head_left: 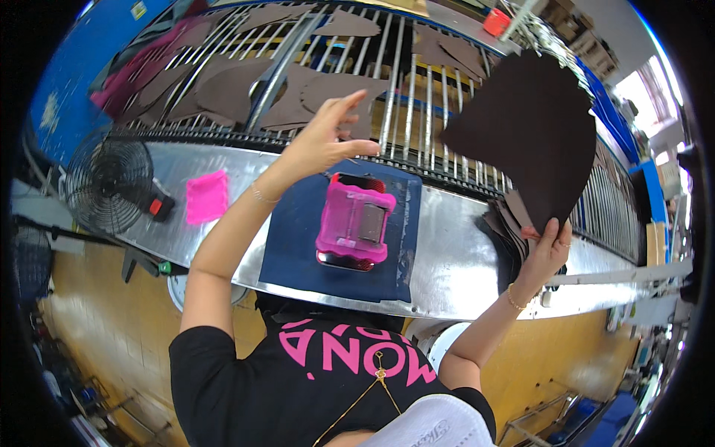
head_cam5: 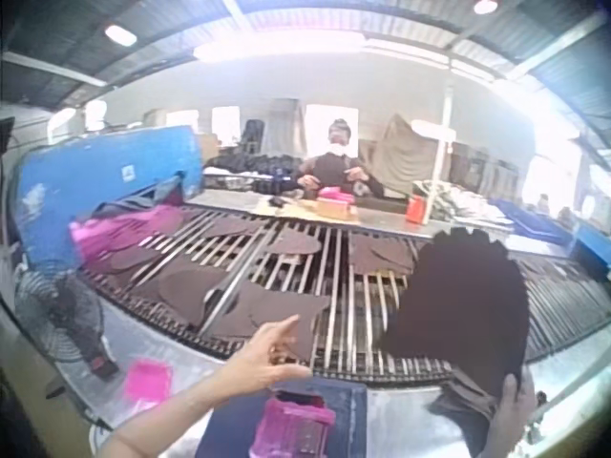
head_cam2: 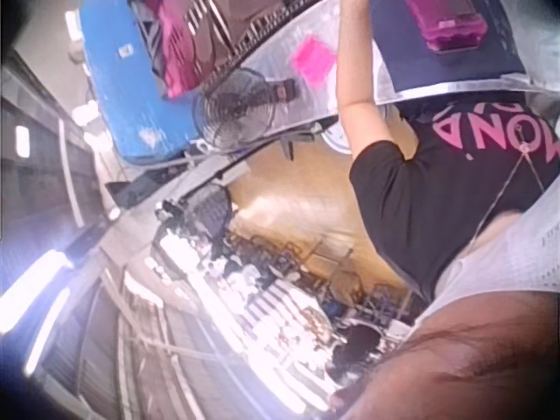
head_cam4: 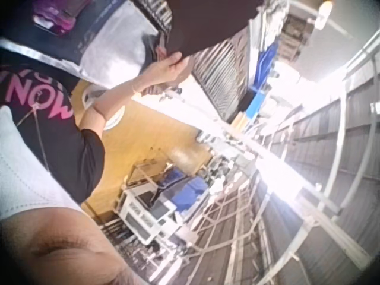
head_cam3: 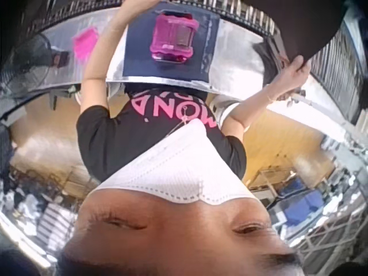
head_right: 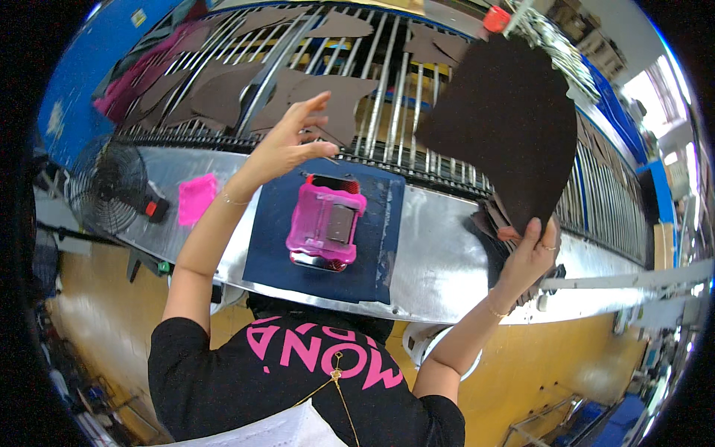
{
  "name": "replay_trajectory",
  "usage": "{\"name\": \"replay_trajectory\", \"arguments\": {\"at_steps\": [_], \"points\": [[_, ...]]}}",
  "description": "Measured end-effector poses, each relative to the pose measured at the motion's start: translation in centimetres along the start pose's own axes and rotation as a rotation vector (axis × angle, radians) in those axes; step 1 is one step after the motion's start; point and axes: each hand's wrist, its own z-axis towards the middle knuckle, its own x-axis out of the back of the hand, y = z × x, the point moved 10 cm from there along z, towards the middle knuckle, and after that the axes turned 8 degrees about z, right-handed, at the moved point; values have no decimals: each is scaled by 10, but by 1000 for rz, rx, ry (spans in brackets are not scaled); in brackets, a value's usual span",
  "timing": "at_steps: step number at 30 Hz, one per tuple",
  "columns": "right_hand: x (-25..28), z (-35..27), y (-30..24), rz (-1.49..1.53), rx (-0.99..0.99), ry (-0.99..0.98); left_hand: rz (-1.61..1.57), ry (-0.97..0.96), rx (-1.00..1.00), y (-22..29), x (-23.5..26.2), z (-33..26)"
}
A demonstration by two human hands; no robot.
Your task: The person picks brown fabric pieces from a conveyor belt and places them into a pink plastic container on the table. They repeatedly handle the pieces, stacking them in the container.
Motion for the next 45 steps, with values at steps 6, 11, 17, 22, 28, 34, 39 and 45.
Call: {"name": "replay_trajectory", "arguments": {"at_steps": [6, 11, 17, 22, 28, 34, 39, 45], "points": [[-115, -60, -9, 338, -56, -239, -551, -281, 469, 3, 33, -27], [-190, -103, 2, 106, -22, -576, -219, -39, 422, -11, 135, -62], [-213, -121, -8, -42, 247, -726, 10, 31, 433, -12, 161, -90], [-180, -117, 0, -159, 215, -780, -20, -124, 574, -30, 122, -109], [-86, -121, 67, -309, -126, -676, 120, -442, 281, 3, 30, -77], [36, -97, 69, -168, -162, -297, 176, -532, -160, 59, -37, -53], [97, -58, -20, -274, -57, 22, 116, -568, -333, 96, -92, -33], [51, -19, -108, -949, 388, -211, 24, -300, -420, 152, -48, 44]]}}
